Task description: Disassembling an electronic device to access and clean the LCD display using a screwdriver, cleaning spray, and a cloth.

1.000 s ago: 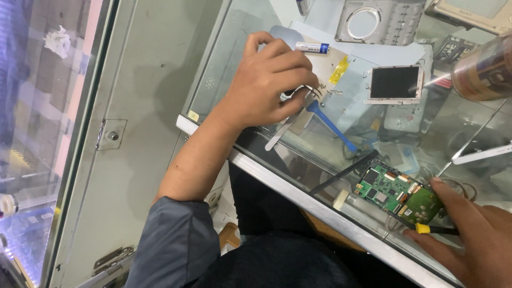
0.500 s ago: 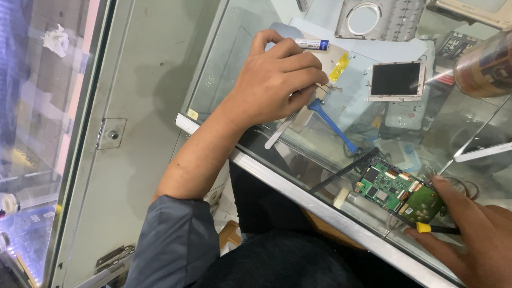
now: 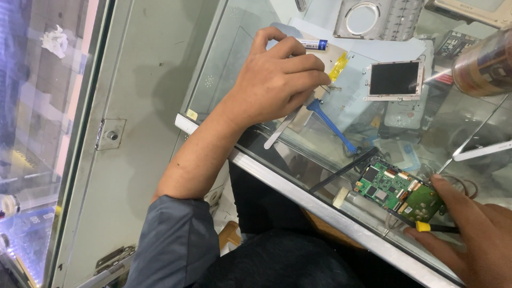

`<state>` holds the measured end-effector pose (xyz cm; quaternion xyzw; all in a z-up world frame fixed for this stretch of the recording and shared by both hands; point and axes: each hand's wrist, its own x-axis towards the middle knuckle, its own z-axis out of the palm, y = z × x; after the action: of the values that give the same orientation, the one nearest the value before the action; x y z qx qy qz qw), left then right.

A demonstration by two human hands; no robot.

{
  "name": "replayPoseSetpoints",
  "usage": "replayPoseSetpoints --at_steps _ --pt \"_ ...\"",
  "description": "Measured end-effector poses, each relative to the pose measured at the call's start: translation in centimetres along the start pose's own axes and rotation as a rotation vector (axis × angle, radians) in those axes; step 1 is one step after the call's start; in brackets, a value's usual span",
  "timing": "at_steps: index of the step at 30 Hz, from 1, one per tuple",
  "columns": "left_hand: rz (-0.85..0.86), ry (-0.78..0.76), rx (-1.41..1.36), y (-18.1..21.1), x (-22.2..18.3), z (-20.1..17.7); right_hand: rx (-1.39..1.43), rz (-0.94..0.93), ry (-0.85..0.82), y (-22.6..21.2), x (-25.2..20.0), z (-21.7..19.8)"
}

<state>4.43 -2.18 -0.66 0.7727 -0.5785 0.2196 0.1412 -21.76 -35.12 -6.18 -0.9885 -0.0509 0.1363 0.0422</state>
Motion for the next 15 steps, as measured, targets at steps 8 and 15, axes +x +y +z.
replayPoseSetpoints --at_steps 8,15 --pt "0.013 0.003 0.023 0.1 0.1 0.1 0.028 0.015 -0.031 -0.2 0.1 -0.4" --pt "0.012 0.001 0.024 0.2 -0.1 0.2 -0.032 0.04 -0.095 -0.4 0.4 -0.8"
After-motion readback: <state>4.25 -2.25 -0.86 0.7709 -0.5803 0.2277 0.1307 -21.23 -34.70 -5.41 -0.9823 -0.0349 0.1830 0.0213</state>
